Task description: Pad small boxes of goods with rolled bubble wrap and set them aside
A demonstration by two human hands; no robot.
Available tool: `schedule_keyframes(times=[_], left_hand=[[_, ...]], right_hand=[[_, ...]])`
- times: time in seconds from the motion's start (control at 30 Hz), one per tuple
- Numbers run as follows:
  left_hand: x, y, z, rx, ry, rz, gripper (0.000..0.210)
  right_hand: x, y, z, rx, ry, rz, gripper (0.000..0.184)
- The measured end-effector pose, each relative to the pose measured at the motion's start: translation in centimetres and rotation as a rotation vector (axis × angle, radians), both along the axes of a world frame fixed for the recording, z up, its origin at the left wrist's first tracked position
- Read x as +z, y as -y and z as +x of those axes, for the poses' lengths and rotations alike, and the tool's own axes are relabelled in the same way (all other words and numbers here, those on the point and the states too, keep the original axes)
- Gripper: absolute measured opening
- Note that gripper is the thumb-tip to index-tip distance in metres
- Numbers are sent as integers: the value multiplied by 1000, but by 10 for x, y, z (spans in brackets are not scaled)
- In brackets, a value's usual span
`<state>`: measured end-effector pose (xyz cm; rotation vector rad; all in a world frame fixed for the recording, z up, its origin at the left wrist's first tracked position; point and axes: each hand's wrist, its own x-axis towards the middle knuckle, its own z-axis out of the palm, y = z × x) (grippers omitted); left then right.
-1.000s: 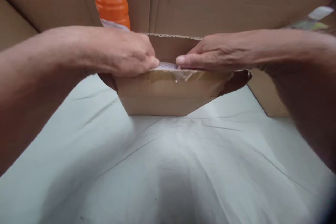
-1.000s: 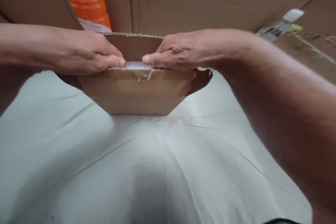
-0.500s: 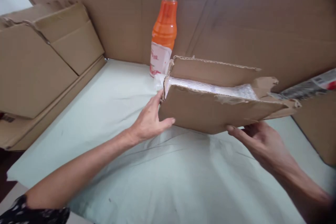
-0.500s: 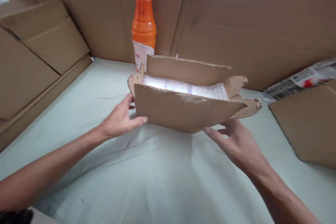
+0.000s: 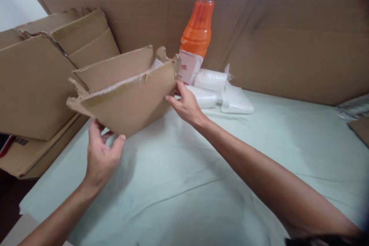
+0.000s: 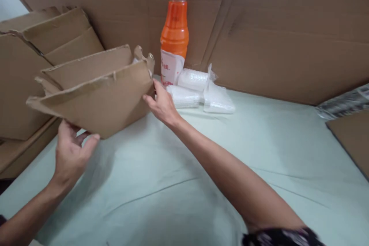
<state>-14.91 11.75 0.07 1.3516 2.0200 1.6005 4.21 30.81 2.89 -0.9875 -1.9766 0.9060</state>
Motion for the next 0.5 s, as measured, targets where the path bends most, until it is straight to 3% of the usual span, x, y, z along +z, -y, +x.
schedule_keyframes(times=[0.1, 0.23, 0.37, 0.5], left_hand=[[-9, -48, -18, -3, 52, 77, 76], [-35, -95, -36, 22, 54, 87, 81], [-59, -107, -51, -15, 35, 59, 83], [-64, -108, -67, -76, 24, 2, 86]], right_hand=[[-7, -40, -68, -40, 76, 40, 60], [-29, -55, -121, 42, 211, 24, 59], [-57, -58, -139, 93, 260, 68, 73], [-69, -59, -144, 108, 301, 103, 76]])
